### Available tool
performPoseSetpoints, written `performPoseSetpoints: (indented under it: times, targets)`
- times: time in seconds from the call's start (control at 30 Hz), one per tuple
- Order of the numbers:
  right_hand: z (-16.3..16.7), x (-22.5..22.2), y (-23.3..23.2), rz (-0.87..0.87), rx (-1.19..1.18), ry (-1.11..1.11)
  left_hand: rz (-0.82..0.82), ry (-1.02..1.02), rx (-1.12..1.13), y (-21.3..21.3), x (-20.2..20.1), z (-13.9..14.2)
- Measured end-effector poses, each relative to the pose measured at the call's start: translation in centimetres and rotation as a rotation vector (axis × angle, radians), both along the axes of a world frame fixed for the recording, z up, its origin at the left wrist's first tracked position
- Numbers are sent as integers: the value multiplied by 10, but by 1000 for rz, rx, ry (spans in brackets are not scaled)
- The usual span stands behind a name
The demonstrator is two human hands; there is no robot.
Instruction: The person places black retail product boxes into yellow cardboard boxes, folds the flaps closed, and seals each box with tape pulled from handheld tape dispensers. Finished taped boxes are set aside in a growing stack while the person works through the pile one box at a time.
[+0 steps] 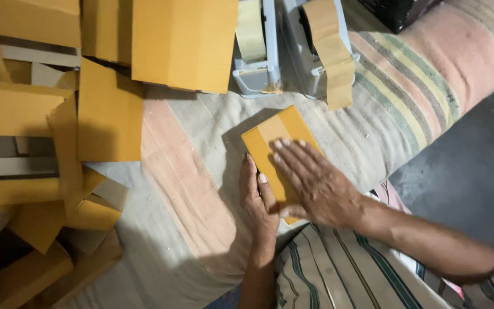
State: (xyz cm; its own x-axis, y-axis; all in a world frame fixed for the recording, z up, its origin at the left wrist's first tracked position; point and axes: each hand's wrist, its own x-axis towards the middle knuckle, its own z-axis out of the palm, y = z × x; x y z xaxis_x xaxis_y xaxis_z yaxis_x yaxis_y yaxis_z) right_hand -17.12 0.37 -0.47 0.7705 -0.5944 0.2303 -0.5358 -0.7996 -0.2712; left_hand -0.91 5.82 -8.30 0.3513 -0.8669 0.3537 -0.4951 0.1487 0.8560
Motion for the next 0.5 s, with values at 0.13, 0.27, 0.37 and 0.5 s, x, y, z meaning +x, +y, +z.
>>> performPoseSetpoints:
  times: [0.13, 0.27, 0.37, 0.5]
  targets:
    - [1, 18, -20, -89, -18, 10, 27, -11, -7, -1, 5, -11]
    - [2, 39, -42, -64, -21, -7, -24, -113, -35, 0, 13, -21]
    - [3, 46, -53, -93, -52, 73, -59, -75, -47, 0, 14, -22]
    - [3, 37, -53, -200, 10, 101, 15, -88, 48, 0, 9, -14]
